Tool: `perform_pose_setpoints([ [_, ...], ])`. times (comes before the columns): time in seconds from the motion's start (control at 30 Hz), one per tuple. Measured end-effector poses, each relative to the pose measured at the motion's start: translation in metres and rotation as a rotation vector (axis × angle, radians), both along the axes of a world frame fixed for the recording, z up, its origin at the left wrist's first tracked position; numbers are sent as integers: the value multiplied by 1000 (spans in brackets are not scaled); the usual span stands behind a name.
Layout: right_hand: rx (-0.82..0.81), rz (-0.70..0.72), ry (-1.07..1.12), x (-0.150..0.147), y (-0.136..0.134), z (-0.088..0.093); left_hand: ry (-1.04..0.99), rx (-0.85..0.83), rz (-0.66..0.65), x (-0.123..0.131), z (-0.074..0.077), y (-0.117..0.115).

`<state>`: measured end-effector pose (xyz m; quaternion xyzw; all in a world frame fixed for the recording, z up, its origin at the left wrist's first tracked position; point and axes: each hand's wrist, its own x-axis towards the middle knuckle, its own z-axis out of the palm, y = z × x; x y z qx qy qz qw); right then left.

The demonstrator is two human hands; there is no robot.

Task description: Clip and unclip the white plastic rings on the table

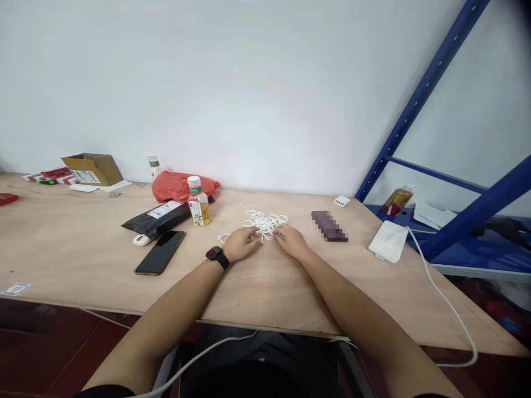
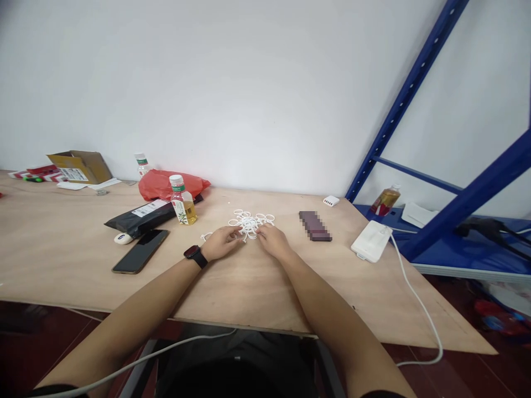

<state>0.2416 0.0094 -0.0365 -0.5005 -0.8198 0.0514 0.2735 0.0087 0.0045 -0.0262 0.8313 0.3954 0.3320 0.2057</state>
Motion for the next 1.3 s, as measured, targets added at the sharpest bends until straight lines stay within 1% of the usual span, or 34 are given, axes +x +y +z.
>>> perform_pose_setpoints([
  [0.1, 100, 28, 54, -3, -6, 6, -256, -154, 11, 3, -2, 3],
  [0.17, 164, 110, 41, -8, -14, 12, -449, -287, 39, 5, -3, 7],
  [0.23, 209, 210, -10, -16, -22, 19, -573, -400, 52, 6, -3, 10],
  [0.27, 224, 255, -41, -21, -26, 22, -606, -446, 49, 6, -3, 11],
  [0.33, 240, 298, -102, -29, -33, 25, -646, -518, 31, 5, -2, 13],
  [0.47, 240, 262, -171, -38, -37, 26, -698, -601, 43, 3, 1, 13],
  [0.53, 241, 249, -184, -38, -37, 26, -696, -609, 56, 3, 4, 11],
  [0.7, 231, 293, -204, -35, -37, 27, -651, -575, 87, 4, 8, 7],
  [0.97, 215, 291, -234, -34, -38, 29, -636, -541, 23, 4, 5, 6],
  [1.13, 228, 311, -230, -35, -41, 29, -595, -481, 51, 6, 3, 5],
  [1.3, 239, 360, -190, -39, -43, 28, -585, -470, 57, 7, 5, 3],
])
